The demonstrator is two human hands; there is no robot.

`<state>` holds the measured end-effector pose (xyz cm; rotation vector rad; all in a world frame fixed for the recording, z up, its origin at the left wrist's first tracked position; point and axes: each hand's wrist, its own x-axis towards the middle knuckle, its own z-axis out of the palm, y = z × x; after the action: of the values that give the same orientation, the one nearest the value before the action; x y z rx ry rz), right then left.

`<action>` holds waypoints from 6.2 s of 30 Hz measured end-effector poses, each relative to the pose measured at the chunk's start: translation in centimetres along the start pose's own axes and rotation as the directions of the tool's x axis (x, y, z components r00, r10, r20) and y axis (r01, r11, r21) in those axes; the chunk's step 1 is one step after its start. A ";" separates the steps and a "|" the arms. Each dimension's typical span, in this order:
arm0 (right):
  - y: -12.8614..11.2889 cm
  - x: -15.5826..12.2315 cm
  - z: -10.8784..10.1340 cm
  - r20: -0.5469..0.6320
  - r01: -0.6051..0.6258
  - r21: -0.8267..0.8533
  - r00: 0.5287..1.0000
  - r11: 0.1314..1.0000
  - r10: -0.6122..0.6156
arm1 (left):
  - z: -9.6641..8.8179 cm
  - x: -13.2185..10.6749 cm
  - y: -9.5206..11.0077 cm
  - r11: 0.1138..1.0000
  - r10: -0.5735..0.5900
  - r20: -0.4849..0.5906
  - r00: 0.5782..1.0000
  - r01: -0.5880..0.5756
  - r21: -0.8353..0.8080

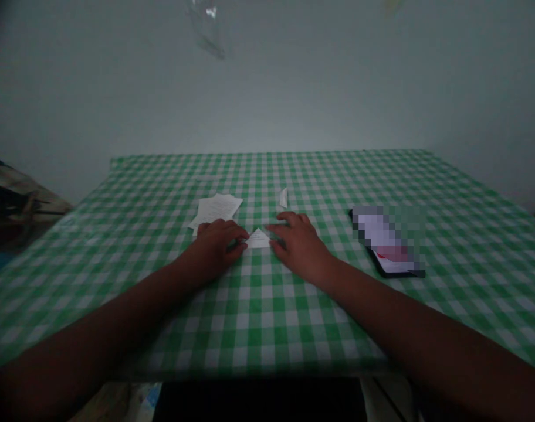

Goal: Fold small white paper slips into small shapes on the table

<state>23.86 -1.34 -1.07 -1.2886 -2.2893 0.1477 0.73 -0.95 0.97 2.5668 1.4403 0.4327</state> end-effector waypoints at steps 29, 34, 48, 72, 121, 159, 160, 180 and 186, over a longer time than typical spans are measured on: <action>-4.9 -1.1 -2.7 0.306 0.156 -0.429 0.952 0.890 -0.020 | -2.0 -2.7 3.8 0.953 0.126 0.100 0.987 -0.148 0.263; -4.9 -1.1 -3.0 0.299 0.152 -0.432 0.954 0.889 -0.018 | -2.0 -2.7 3.5 0.945 0.132 0.103 0.986 -0.157 0.287; -4.9 -1.1 -2.6 0.316 0.158 -0.430 0.948 0.889 -0.015 | -1.7 -2.5 3.4 0.946 0.131 0.133 0.982 -0.164 0.281; -3.6 -0.9 -4.4 0.329 0.085 -0.436 0.942 0.896 0.071 | -2.4 -2.4 3.0 0.951 0.099 0.110 0.989 -0.127 0.282; -2.9 -0.4 -1.8 0.253 0.251 0.056 0.933 0.966 -0.257 | -1.6 -0.4 -1.3 0.923 0.361 0.193 0.912 -0.320 -0.213; -3.4 -0.6 -1.7 0.240 0.263 0.084 0.931 0.961 -0.276 | -0.6 0.0 -0.4 0.940 0.328 0.123 0.937 -0.310 -0.145; -3.4 -0.6 -1.7 0.237 0.265 0.088 0.931 0.960 -0.278 | -0.5 0.0 -0.3 0.944 0.312 0.118 0.943 -0.295 -0.146; -2.9 -0.5 -2.9 0.260 0.268 0.195 0.913 0.944 -0.313 | 0.2 -0.6 2.0 0.987 0.050 0.075 0.996 -0.038 -0.153; -2.8 -0.8 -3.1 0.304 0.292 0.151 0.896 0.945 -0.325 | -0.1 -0.6 2.1 0.986 0.040 0.096 0.995 -0.023 -0.167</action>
<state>23.47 -3.99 2.25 -0.8825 -2.6946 0.3852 2.15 -2.56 1.55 2.4454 1.2756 0.4049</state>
